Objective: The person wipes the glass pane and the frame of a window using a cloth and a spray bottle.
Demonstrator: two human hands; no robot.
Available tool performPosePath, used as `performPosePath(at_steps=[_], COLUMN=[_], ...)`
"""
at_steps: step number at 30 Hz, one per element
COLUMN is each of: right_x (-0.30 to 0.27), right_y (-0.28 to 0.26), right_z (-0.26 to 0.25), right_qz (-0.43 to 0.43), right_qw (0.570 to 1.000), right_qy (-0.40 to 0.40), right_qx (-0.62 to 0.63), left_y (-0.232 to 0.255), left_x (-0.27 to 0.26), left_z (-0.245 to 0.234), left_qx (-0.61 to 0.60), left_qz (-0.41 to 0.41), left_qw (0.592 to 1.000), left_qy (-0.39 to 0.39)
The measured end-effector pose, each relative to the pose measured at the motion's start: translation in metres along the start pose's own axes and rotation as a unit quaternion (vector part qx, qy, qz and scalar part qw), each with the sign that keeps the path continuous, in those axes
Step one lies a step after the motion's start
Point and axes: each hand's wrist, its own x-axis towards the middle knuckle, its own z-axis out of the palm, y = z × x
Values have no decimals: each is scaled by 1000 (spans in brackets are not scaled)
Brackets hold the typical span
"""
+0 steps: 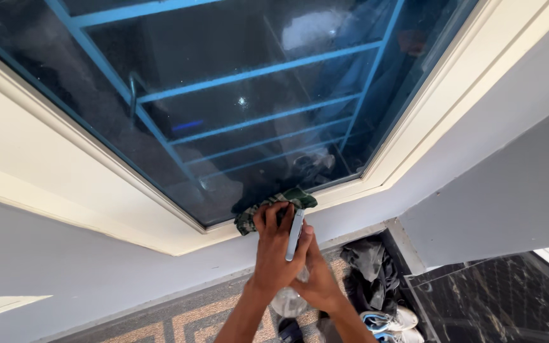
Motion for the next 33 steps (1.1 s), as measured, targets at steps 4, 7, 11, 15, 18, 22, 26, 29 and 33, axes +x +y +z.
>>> performPosePath(at_steps=[4,7,11,15,18,22,26,29,33], right_x=[4,5,-10,-20,-17,-17,-21,-28,-26], right_y=[7,13,18,17,5,-18,-28,-31,-38], right_z=[16,13,-10,-42,-53,-67,-72,-68,-66], right_qz=[-60,-53,63,61,20,13,11,20,11], right_qw=[984,984,985,973,974,972,970,971,968], right_qy=[109,126,157,203,220,229,238,239,248], right_qx=[-125,-116,-33,-97,-56,-47,-39,-14,-27], left_y=[3,6,-6,-32,-49,-62,-71,-82,-107], left_x=[5,10,10,-7,-9,-15,-24,-36,-35], left_z=[-13,-26,-32,-16,-4,-6,-8,-5,5], left_qx=[55,46,72,188,283,352,415,470,385], left_qz=[61,54,-8,96,133,128,134,124,170], left_qw=[995,989,961,950,923,905,880,859,899], left_qy=[-60,-133,-267,-232,-223,-204,-187,-158,-123])
